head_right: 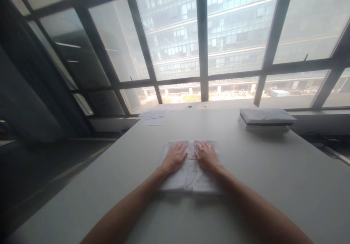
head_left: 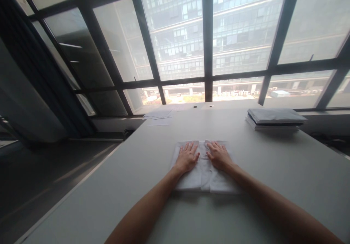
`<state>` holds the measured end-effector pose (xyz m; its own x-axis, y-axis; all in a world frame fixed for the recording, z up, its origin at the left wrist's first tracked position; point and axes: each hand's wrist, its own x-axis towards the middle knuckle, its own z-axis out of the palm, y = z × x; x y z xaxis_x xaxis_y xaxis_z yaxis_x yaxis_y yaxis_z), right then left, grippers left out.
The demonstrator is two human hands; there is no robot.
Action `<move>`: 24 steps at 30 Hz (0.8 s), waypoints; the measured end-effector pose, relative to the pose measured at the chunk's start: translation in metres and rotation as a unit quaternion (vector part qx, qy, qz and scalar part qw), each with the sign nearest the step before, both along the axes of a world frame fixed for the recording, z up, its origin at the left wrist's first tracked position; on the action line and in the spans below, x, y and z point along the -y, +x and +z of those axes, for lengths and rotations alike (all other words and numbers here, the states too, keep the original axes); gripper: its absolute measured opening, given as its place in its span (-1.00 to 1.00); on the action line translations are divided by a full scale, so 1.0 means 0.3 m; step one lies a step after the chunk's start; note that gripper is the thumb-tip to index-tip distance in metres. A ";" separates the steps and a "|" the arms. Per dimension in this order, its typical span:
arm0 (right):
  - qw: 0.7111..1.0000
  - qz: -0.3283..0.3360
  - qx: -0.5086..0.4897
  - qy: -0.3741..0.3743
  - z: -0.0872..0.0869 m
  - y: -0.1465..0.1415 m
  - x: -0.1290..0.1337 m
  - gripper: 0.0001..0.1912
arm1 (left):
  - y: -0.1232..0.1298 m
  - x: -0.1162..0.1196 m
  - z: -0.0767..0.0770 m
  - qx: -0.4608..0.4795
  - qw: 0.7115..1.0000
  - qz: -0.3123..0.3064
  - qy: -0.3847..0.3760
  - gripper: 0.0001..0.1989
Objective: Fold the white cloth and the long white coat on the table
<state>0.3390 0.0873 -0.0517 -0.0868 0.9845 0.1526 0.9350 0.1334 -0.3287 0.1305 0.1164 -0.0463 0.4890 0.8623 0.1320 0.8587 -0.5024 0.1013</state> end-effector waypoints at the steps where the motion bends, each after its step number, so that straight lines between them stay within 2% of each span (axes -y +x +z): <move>1: 1.000 0.000 -0.002 0.001 -0.001 0.000 0.000 -0.42 | 0.000 -0.001 -0.001 -0.002 1.000 0.000 0.003 -0.41; 6: 1.000 0.005 -0.009 0.002 0.004 0.002 0.001 -0.42 | -0.001 -0.001 -0.001 -0.009 1.000 -0.001 0.018 -0.44; 24: 1.000 0.008 -0.020 -0.001 0.009 0.011 -0.003 -0.43 | 0.008 -0.003 0.005 -0.014 1.000 0.001 -0.007 -0.40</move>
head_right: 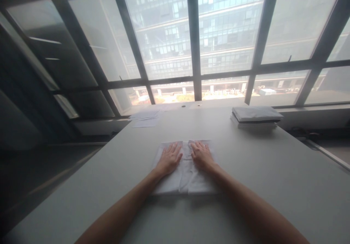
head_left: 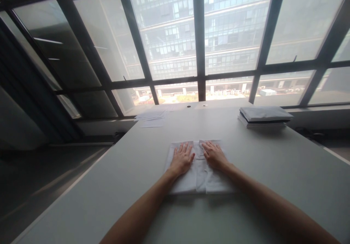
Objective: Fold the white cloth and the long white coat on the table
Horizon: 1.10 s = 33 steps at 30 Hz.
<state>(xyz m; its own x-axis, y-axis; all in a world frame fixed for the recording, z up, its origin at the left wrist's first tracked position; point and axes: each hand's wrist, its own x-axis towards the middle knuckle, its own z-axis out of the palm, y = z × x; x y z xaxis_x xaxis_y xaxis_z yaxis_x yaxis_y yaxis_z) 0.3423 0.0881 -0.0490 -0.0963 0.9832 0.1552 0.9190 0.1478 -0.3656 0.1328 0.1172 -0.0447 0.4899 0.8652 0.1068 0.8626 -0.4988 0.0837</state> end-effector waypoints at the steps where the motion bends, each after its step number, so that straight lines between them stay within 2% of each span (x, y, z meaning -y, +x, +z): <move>1: 1.000 0.000 0.001 0.000 -0.001 0.000 -0.001 -0.42 | 0.000 0.001 0.001 -0.001 1.000 -0.002 -0.003 -0.39; 9: 1.000 0.001 0.009 0.008 -0.002 0.002 0.002 -0.43 | -0.004 -0.013 -0.010 0.043 0.999 -0.009 -0.014 -0.40; 12: 1.000 -0.001 0.011 0.002 -0.001 0.004 0.004 -0.43 | -0.010 -0.053 -0.006 0.081 0.996 0.014 -0.044 -0.45; 15: 1.000 0.001 0.017 0.001 0.003 0.006 0.005 -0.44 | -0.032 -0.092 0.007 0.094 0.994 0.044 -0.038 -0.48; 18: 1.000 0.001 0.023 -0.002 0.010 0.006 0.008 -0.44 | -0.062 -0.104 0.015 0.068 0.996 0.060 -0.015 -0.48; 24: 1.000 0.001 0.031 -0.003 0.024 0.004 0.020 -0.44 | -0.078 -0.083 0.016 -0.010 0.997 0.075 -0.020 -0.38; 27: 1.000 0.001 0.025 0.000 0.025 0.004 0.022 -0.44 | -0.071 -0.062 0.025 -0.019 0.998 0.051 -0.016 -0.38; 30: 1.000 0.002 0.020 -0.001 0.022 0.004 0.020 -0.44 | -0.072 -0.014 0.032 -0.018 0.999 -0.016 -0.032 -0.38; 33: 1.000 0.006 0.020 0.000 0.018 0.005 0.017 -0.44 | -0.099 0.067 0.033 -0.014 0.996 -0.078 -0.040 -0.38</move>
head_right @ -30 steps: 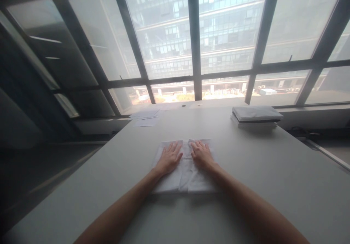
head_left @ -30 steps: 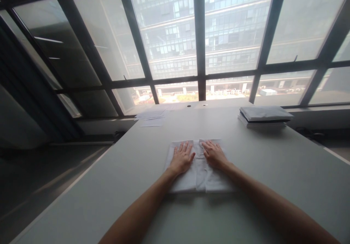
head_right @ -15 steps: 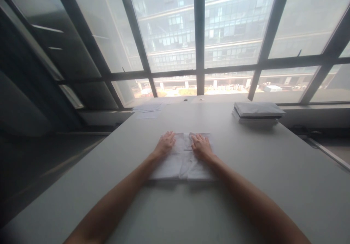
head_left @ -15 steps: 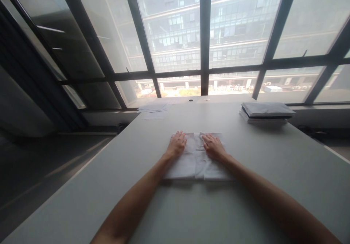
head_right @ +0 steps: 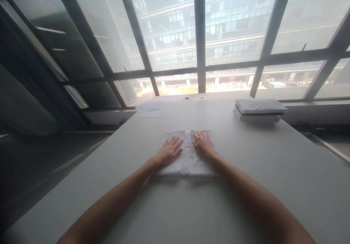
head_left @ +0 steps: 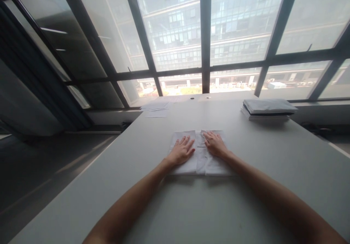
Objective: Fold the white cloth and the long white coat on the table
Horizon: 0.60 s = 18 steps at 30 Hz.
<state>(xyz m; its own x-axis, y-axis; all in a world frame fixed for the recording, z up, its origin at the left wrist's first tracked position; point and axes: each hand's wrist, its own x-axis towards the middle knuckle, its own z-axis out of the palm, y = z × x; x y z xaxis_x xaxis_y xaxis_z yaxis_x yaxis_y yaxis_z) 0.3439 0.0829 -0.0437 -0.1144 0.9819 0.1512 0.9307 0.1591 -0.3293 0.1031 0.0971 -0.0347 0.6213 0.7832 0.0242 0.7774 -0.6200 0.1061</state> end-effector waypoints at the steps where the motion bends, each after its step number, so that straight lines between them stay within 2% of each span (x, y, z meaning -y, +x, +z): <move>1: 1.000 0.000 -0.001 0.000 -0.002 0.000 -0.001 -0.44 | -0.016 0.031 0.001 0.002 1.000 -0.016 0.000 -0.38; 4: 1.000 0.001 -0.006 0.002 -0.007 -0.001 -0.001 -0.44 | -0.073 0.120 0.010 0.004 0.999 -0.046 -0.011 -0.38; 8: 1.000 0.013 -0.010 0.004 -0.013 -0.008 0.000 -0.44 | -0.124 0.201 0.029 -0.011 0.998 -0.054 -0.028 -0.36; 18: 0.999 0.048 0.004 -0.011 -0.018 -0.016 0.014 -0.42 | -0.111 0.277 0.033 -0.037 0.997 -0.021 -0.057 -0.32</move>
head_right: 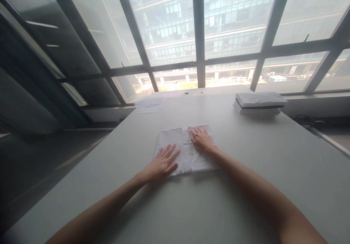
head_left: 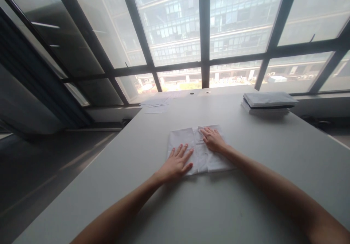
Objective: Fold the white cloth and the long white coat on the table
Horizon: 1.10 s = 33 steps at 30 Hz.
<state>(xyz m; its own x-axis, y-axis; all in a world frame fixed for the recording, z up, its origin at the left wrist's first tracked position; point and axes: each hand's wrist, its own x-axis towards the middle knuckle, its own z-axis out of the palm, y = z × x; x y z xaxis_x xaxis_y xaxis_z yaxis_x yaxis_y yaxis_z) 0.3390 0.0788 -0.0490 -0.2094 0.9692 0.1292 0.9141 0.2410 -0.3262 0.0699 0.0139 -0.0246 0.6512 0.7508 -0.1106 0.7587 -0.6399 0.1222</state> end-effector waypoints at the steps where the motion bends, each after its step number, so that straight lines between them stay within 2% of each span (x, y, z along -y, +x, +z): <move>1: 1.000 0.000 0.000 0.001 0.000 0.000 0.001 -0.42 | 0.002 -0.003 0.007 0.000 1.000 0.000 -0.008 -0.33; 5: 1.000 -0.004 -0.001 0.003 0.003 -0.003 0.005 -0.42 | 0.043 -0.062 0.044 0.025 1.000 0.012 -0.001 -0.36; 9: 1.000 -0.005 -0.004 0.006 0.010 -0.006 0.009 -0.42 | 0.144 -0.183 0.058 0.050 0.997 0.035 0.044 -0.40; 12: 1.000 0.000 -0.005 0.009 0.015 -0.006 0.009 -0.43 | 0.214 -0.263 0.027 0.058 0.993 0.071 0.068 -0.42; 15: 1.000 -0.001 -0.007 0.009 0.017 -0.006 0.007 -0.43 | 0.244 -0.303 -0.027 0.054 0.990 0.090 0.093 -0.42; 18: 1.000 -0.002 -0.012 0.014 0.014 -0.008 0.008 -0.43 | 0.242 -0.314 -0.072 0.050 0.989 0.083 0.113 -0.42; 20: 1.000 -0.002 -0.013 0.020 0.012 -0.011 0.010 -0.44 | 0.237 -0.315 -0.084 0.051 0.989 0.082 0.113 -0.43; 23: 0.999 -0.006 -0.027 0.023 0.016 -0.014 0.005 -0.45 | 0.235 -0.314 -0.081 0.051 0.989 0.084 0.112 -0.43; 26: 0.994 -0.018 -0.101 0.024 0.041 0.005 -0.019 -0.48 | 0.236 -0.307 -0.068 0.046 0.990 0.080 0.105 -0.42; 30: 0.970 -0.106 -0.213 0.040 0.107 0.109 -0.068 -0.51 | 0.235 -0.291 -0.052 0.036 0.992 0.073 0.096 -0.43; 31: 0.967 -0.135 -0.216 0.028 0.124 0.148 -0.075 -0.54 | 0.235 -0.287 -0.049 0.034 0.992 0.070 0.094 -0.42; 33: 0.963 -0.186 -0.190 -0.042 0.155 0.230 -0.076 -0.64 | 0.234 -0.282 -0.044 0.032 0.993 0.066 0.091 -0.41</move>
<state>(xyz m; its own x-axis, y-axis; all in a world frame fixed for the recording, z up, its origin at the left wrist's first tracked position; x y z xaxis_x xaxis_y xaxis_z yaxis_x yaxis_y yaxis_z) 0.4080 0.1016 -0.0025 0.2018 0.9783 0.0459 0.7423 -0.1223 -0.6588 0.1401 0.0984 -0.0377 0.5474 0.8336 0.0731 0.8315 -0.5517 0.0646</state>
